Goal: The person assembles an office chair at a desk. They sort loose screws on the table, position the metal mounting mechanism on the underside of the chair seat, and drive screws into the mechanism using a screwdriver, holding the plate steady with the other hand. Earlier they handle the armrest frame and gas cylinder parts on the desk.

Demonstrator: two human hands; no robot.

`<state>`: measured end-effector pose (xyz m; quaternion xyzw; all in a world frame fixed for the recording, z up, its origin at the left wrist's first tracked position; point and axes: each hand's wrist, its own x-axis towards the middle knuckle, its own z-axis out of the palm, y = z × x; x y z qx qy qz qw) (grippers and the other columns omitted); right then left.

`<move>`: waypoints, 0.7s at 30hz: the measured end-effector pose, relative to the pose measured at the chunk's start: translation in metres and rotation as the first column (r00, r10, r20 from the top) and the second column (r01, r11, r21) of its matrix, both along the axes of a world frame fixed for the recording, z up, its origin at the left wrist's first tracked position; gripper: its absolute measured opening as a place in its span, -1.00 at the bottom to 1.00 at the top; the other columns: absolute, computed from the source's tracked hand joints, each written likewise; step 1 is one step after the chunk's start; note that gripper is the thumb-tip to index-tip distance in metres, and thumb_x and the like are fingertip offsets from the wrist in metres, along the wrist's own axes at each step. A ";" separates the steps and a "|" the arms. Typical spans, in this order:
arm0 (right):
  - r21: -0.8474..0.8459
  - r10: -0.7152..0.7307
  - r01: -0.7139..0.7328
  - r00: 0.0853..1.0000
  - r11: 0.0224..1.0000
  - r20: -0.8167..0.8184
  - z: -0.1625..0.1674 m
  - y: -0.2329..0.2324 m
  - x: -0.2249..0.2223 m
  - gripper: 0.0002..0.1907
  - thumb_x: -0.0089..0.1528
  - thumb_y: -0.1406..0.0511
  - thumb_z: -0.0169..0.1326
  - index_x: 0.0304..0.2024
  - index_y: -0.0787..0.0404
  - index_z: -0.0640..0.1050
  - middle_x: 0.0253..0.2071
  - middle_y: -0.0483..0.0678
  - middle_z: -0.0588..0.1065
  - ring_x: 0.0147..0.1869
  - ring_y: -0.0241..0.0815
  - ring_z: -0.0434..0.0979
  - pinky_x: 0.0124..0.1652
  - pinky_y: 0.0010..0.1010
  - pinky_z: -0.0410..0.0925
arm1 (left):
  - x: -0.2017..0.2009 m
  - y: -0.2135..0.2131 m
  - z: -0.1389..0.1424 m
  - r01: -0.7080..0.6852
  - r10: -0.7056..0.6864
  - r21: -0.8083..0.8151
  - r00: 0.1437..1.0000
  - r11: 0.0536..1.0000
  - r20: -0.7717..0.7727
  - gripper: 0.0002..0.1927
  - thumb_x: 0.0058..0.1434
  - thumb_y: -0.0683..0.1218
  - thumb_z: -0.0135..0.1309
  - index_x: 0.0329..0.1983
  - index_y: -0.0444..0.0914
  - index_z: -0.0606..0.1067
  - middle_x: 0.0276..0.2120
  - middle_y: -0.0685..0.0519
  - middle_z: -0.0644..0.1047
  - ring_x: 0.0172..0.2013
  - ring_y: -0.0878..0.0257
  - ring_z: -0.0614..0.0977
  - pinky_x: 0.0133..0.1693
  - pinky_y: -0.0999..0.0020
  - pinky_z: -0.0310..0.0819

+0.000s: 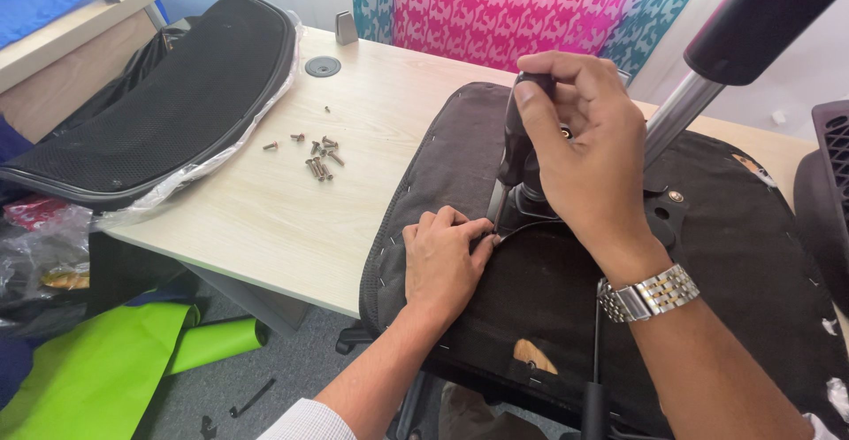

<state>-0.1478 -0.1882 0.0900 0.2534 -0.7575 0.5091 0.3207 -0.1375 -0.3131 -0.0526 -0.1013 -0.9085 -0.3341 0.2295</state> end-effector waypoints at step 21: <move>-0.008 0.010 -0.010 0.998 1.000 -0.056 -0.015 0.015 -0.013 -0.80 0.48 0.38 0.10 0.13 0.34 0.49 0.00 -0.04 0.55 0.02 -0.35 0.60 -0.05 -0.57 0.50 | 0.001 0.001 -0.001 -0.006 0.006 0.000 1.000 1.000 -0.004 -0.80 0.17 0.05 0.21 -0.19 -0.06 0.70 -0.28 0.11 0.55 -0.15 0.17 0.52 -0.04 0.17 0.25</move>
